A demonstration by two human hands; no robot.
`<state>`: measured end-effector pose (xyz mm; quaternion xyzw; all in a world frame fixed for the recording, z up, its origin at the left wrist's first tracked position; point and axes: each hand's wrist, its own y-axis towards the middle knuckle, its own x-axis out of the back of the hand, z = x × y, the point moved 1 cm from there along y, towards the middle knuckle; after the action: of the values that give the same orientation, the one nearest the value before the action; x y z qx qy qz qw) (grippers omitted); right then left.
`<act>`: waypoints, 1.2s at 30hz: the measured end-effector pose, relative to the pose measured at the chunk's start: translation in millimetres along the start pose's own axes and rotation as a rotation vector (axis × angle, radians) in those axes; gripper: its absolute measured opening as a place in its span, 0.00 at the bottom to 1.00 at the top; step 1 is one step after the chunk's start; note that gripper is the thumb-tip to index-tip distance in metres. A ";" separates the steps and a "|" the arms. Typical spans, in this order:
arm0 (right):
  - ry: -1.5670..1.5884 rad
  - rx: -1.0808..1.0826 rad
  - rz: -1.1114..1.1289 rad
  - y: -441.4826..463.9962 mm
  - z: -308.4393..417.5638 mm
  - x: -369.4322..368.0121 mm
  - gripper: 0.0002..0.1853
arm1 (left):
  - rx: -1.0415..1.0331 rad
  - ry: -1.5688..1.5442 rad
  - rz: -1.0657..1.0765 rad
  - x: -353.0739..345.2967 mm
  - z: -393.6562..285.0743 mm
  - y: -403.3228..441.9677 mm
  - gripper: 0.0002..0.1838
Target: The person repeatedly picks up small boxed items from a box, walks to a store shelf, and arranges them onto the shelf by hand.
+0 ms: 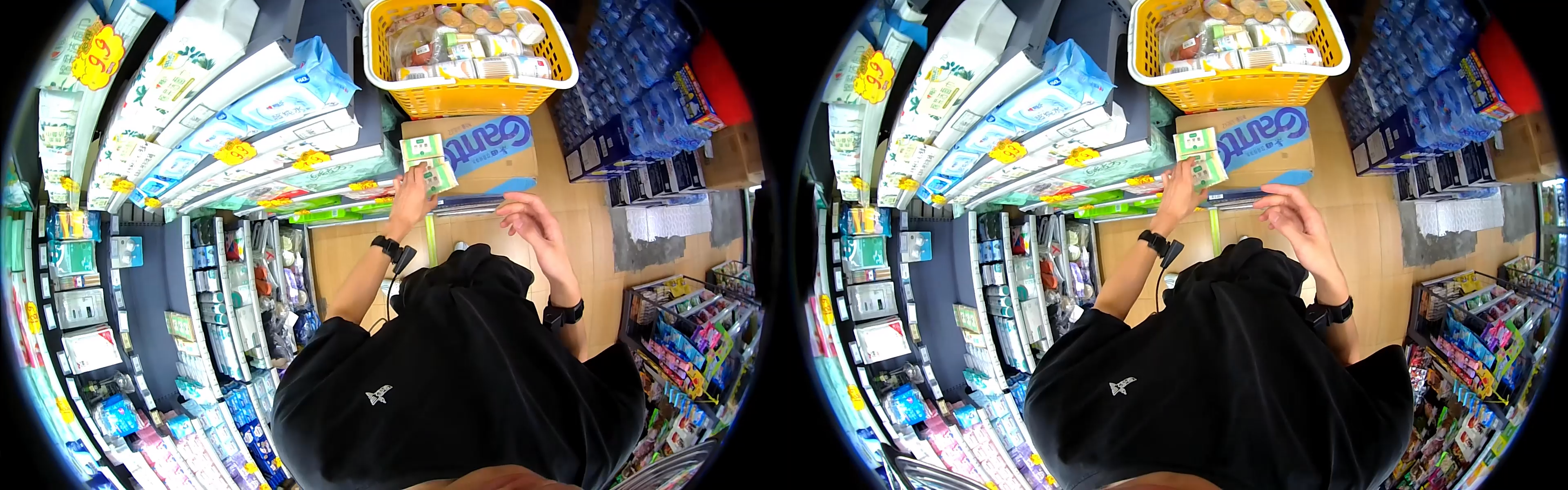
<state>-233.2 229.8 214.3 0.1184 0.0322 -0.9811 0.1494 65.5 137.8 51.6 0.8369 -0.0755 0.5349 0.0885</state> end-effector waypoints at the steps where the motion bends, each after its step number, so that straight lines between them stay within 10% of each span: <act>1: 0.000 -0.006 0.017 2.2 -1.1 -1.5 0.21 | -0.024 -0.023 -0.011 9.9 -7.7 -6.3 0.48; 19: -0.048 0.032 0.150 46.3 -3.6 -59.6 0.20 | -0.140 -0.121 -0.313 198.0 -140.9 -127.4 0.49; 36: 0.062 0.021 0.488 108.4 3.5 -173.8 0.14 | 0.348 -0.111 -0.591 247.9 -100.9 -220.9 0.55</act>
<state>-40.3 175.7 256.7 0.1543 -0.0029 -0.9122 0.3795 128.6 368.0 303.5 0.8529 0.2577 0.4449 0.0911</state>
